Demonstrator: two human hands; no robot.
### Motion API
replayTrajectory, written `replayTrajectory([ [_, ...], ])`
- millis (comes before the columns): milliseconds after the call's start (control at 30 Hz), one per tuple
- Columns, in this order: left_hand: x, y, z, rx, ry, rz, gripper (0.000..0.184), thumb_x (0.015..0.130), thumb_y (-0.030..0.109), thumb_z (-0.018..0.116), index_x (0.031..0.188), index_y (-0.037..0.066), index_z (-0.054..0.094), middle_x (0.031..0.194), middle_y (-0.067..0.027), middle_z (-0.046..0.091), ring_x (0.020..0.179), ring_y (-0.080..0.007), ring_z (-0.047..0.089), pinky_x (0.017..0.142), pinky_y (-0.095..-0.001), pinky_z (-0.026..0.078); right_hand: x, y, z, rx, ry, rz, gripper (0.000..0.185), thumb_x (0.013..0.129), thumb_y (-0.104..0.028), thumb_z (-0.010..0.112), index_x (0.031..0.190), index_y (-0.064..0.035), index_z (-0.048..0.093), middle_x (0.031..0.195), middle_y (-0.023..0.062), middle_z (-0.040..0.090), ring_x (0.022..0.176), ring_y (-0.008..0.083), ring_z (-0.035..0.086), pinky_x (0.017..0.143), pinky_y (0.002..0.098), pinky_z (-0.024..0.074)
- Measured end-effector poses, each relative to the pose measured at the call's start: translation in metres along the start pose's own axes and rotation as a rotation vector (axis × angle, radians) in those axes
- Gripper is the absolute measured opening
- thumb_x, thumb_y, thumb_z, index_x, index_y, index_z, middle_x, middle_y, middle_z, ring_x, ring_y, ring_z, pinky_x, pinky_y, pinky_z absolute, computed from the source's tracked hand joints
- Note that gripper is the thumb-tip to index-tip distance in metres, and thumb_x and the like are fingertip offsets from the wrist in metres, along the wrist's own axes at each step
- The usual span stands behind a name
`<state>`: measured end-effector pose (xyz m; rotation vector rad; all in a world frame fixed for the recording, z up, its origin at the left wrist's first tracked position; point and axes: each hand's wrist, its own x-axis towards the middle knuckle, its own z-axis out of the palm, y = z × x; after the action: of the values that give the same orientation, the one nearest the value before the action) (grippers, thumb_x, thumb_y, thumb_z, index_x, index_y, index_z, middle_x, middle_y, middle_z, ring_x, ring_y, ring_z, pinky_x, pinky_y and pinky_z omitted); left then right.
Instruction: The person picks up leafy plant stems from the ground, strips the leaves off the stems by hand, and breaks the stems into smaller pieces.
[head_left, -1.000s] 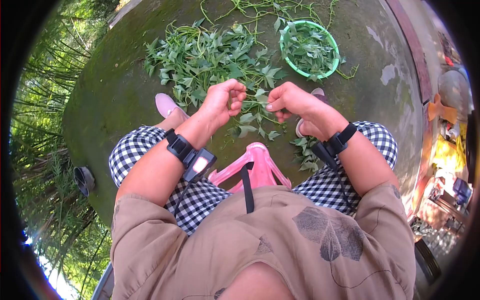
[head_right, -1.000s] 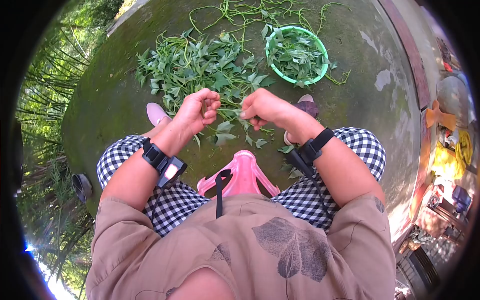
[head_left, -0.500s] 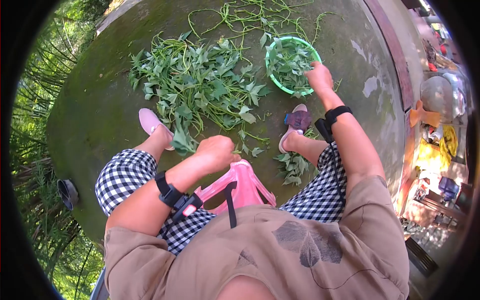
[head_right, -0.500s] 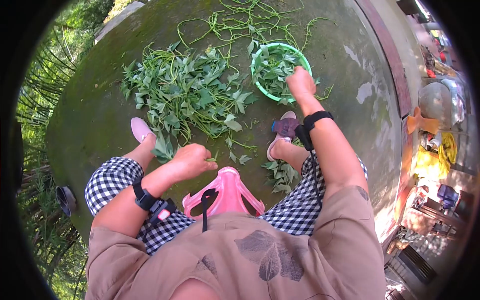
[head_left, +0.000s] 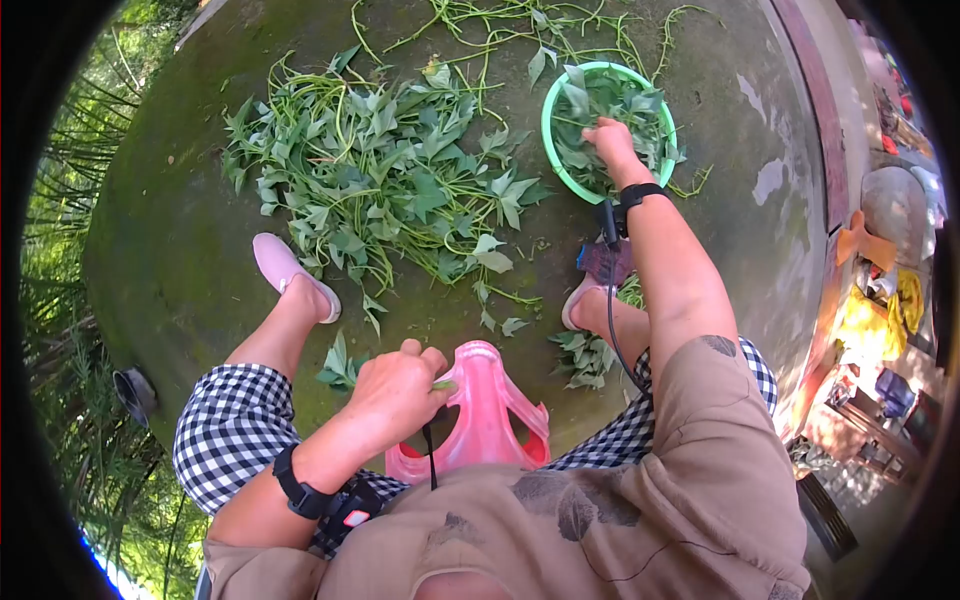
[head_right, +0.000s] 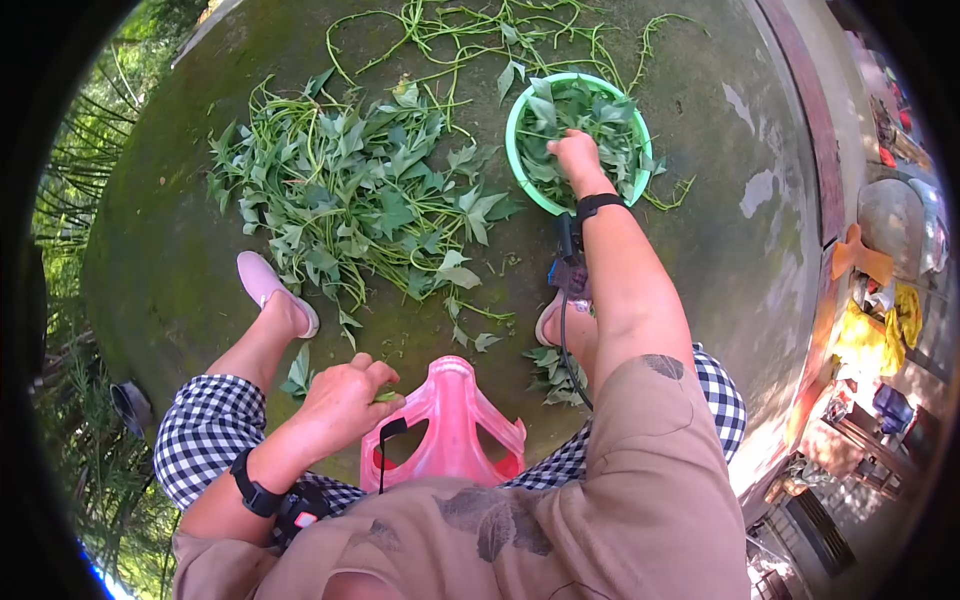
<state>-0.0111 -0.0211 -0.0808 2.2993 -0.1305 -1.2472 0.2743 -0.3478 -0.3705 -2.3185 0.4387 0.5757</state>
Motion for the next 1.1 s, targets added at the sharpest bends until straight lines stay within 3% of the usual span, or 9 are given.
replayTrajectory([
  [67,0.002,-0.001,-0.003,0.026,0.006,-0.016,0.038,0.079,0.028,0.07,0.109,0.006,0.064,0.094,-0.0166,0.061,0.084,-0.0363,0.063,0.074,-0.046,0.049,-0.019,-0.008,-0.019,-0.4,0.068,-0.032,0.059,0.08,-0.022,0.07,0.134,-0.0056,0.052,0.107,0.0128,0.065,0.096,0.0309,0.064,0.081,0.0396,0.0507],
  [167,0.0,-0.002,-0.002,0.039,0.043,0.064,0.039,0.078,0.026,0.07,0.111,0.006,0.064,0.094,-0.0164,0.061,0.083,-0.0367,0.063,0.074,-0.0462,0.049,-0.041,-0.007,-0.007,-0.656,0.0,-0.143,0.062,0.078,-0.027,0.07,0.134,-0.0086,0.052,0.115,0.0149,0.063,0.111,0.0363,0.059,0.093,0.045,0.0465],
  [300,0.003,-0.006,0.008,-0.171,0.064,0.18,0.029,0.079,0.022,0.067,0.101,0.003,0.067,0.087,-0.0192,0.063,0.079,-0.0382,0.063,0.072,-0.046,0.049,-0.051,-0.021,-0.018,-0.499,0.033,-0.121,0.049,0.075,-0.024,0.072,0.121,-0.0114,0.064,0.116,0.0157,0.063,0.109,0.0318,0.06,0.093,0.0428,0.0471],
  [333,0.003,-0.006,0.008,-0.253,0.053,0.199,0.026,0.079,0.021,0.066,0.097,0.002,0.067,0.084,-0.0203,0.064,0.078,-0.0388,0.062,0.071,-0.0461,0.049,-0.056,-0.024,-0.026,-0.419,0.067,-0.133,0.043,0.073,-0.022,0.073,0.114,-0.0121,0.068,0.105,0.0145,0.068,0.1,0.0304,0.064,0.087,0.041,0.049],
  [467,-0.001,0.001,0.007,-0.127,0.086,0.09,0.02,0.078,0.017,0.065,0.08,-0.002,0.065,0.071,-0.0242,0.06,0.072,-0.041,0.061,0.068,-0.047,0.048,-0.077,-0.041,-0.049,-0.249,0.2,-0.122,0.027,0.071,-0.023,0.075,0.097,-0.0164,0.073,0.097,0.0099,0.071,0.094,0.0296,0.066,0.082,0.0406,0.0506],
  [567,-0.003,0.006,0.011,-0.175,0.112,0.072,0.02,0.074,0.015,0.067,0.086,0.0,0.067,0.077,-0.0222,0.064,0.076,-0.0384,0.063,0.071,-0.0447,0.049,-0.078,-0.024,-0.033,-0.213,0.021,-0.028,0.019,0.07,-0.021,0.074,0.088,-0.0153,0.073,0.092,0.0103,0.071,0.089,0.0305,0.067,0.081,0.0412,0.0508],
  [600,-0.003,0.004,0.016,-0.231,0.138,0.104,0.021,0.073,0.015,0.068,0.089,0.0,0.067,0.08,-0.0214,0.065,0.078,-0.0372,0.064,0.072,-0.0437,0.05,-0.084,-0.017,-0.023,-0.23,0.007,-0.06,0.019,0.069,-0.016,0.076,0.087,-0.0094,0.072,0.081,0.0095,0.071,0.08,0.0256,0.068,0.074,0.0377,0.0517],
  [800,-0.001,-0.003,0.022,-0.24,0.01,0.069,0.03,0.073,0.016,0.071,0.1,0.003,0.068,0.095,-0.0187,0.067,0.087,-0.033,0.065,0.078,-0.0394,0.051,-0.115,-0.024,0.01,-0.406,0.109,-0.062,0.031,0.074,-0.02,0.071,0.104,-0.0229,0.072,0.105,0.009,0.069,0.101,0.0279,0.064,0.086,0.0399,0.0497],
  [1100,-0.003,0.003,0.006,-0.253,0.121,0.095,0.024,0.079,0.019,0.068,0.096,0.001,0.068,0.092,-0.0182,0.067,0.084,-0.0336,0.066,0.075,-0.0408,0.051,-0.093,-0.013,0.02,-0.418,0.094,-0.09,0.022,0.075,-0.021,0.073,0.096,-0.0165,0.07,0.091,0.0076,0.07,0.09,0.0264,0.066,0.075,0.0408,0.052],
])
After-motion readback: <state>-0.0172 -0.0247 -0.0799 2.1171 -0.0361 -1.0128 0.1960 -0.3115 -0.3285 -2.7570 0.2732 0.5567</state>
